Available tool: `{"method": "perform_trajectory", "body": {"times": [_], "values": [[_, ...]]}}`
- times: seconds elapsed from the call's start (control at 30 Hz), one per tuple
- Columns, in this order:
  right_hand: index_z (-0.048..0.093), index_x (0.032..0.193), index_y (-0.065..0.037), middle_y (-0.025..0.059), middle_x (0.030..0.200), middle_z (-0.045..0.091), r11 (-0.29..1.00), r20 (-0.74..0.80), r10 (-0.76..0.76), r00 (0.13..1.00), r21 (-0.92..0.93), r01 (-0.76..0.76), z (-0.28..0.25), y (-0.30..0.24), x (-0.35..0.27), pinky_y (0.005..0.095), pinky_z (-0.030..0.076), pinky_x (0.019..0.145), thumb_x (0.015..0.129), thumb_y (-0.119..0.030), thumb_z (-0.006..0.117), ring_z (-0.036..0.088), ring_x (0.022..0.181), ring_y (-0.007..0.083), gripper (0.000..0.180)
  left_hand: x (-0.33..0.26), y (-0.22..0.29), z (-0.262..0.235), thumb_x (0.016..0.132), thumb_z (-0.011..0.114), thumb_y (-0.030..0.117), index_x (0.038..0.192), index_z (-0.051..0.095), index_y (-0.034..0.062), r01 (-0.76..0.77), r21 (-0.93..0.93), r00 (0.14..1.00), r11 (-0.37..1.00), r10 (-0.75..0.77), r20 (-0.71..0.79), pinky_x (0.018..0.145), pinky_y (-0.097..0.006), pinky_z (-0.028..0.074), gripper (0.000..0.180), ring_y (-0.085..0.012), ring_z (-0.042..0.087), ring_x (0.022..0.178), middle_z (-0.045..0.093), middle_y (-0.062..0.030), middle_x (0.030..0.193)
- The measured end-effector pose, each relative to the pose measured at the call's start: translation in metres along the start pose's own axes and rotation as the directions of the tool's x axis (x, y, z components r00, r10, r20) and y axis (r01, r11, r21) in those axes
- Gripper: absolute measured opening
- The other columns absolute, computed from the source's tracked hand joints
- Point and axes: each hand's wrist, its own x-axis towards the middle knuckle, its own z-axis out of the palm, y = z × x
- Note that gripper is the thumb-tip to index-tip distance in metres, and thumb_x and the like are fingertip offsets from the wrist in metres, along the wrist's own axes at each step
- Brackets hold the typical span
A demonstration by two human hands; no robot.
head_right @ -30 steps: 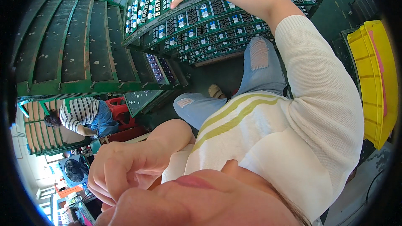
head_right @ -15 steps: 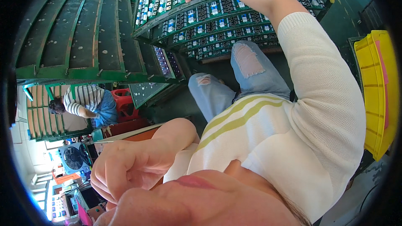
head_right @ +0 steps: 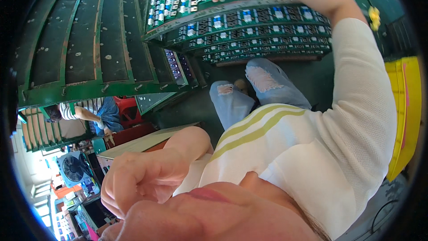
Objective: The person holds a green circuit board and wipes its surface with a yellow cloth. They flip the board over to clean the other side, then use a small tool to scrape or clean specific components. The person repeats this process with multiple boards, placing them on a nearby rack after cleaning.
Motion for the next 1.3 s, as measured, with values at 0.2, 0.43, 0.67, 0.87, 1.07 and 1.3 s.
{"method": "perform_trajectory", "body": {"times": [0.2,0.43,0.67,0.87,1.07,1.3], "values": [[0.068,0.1,0.003,0.0117,0.083,0.063,0.963,-0.055,0.029,0.998,0.271,-0.013,-0.041,0.006,0.009,0.0314,0.049,0.066,0.067,-0.028,0.087,0.06,0.075,0.0194,0.049,0.064,-0.021,-0.078,0.071,0.065,-0.009,0.067,0.06,0.0044,0.052,0.083,0.998,0.995,-0.05,-0.023,0.081,-0.034,0.05,0.015,-0.0204,0.063,0.072,0.057,-0.0048,0.067],[0.065,0.119,-0.004,0.0087,0.108,0.065,0.591,-0.003,0.183,0.983,0.8,-0.107,-0.068,0.013,0.013,0.0331,0.05,0.086,0.068,-0.021,0.09,0.061,0.094,0.0184,0.059,0.15,-0.028,-0.12,0.079,0.065,0.001,0.064,0.058,0.005,-0.016,0.034,0.982,0.999,0.022,-0.187,0.071,-0.034,0.054,0.017,-0.0184,0.056,0.061,0.054,-0.0054,0.063],[0.059,0.123,0.005,0.0077,0.115,0.058,0.467,-0.115,0.297,0.948,0.883,-0.04,-0.109,-0.03,-0.039,0.0312,0.045,0.098,0.078,-0.036,0.08,0.057,0.106,0.0162,0.064,0.181,-0.032,-0.231,0.085,0.075,0.026,0.09,0.062,0.0032,0.66,0.747,0.75,0.079,-0.14,-0.647,0.065,-0.032,0.051,0.026,-0.0201,0.059,0.07,0.062,-0.0061,0.084],[0.057,0.126,0.005,0.0069,0.125,0.055,0.302,-0.128,0.629,0.767,0.949,-0.089,-0.115,-0.091,-0.114,0.0303,0.041,0.103,0.082,-0.026,0.078,0.054,0.114,0.0151,0.058,0.066,-0.036,-0.334,0.073,0.081,0.044,0.126,0.056,0.0047,0.083,0.533,0.596,-0.842,-0.387,-0.704,0.1,-0.052,0.033,0.07,-0.0377,0.042,0.122,0.05,-0.0193,0.128],[0.057,0.121,0.005,0.0065,0.118,0.06,0.203,-0.101,0.866,0.489,0.966,-0.161,-0.108,-0.168,-0.191,0.0286,0.042,0.098,0.082,-0.029,0.077,0.056,0.111,0.0135,0.055,0.043,-0.038,-0.371,0.075,0.081,0.028,0.133,0.048,0.0031,0.114,0.586,0.56,-0.802,-0.435,-0.705,0.099,-0.051,0.036,0.071,-0.0393,0.042,0.12,0.045,-0.0226,0.13],[0.057,0.123,0.005,0.0064,0.115,0.064,0.069,-0.046,0.957,0.286,0.995,-0.069,-0.089,-0.2,-0.248,0.0264,0.044,0.096,0.083,-0.027,0.077,0.059,0.105,0.0117,0.055,0.073,-0.045,-0.363,0.074,0.081,0.034,0.132,0.047,0.0015,-0.014,0.267,0.406,-0.963,-0.25,-0.879,0.093,-0.053,0.04,0.075,-0.0379,0.047,0.113,0.052,-0.0179,0.121]]}}
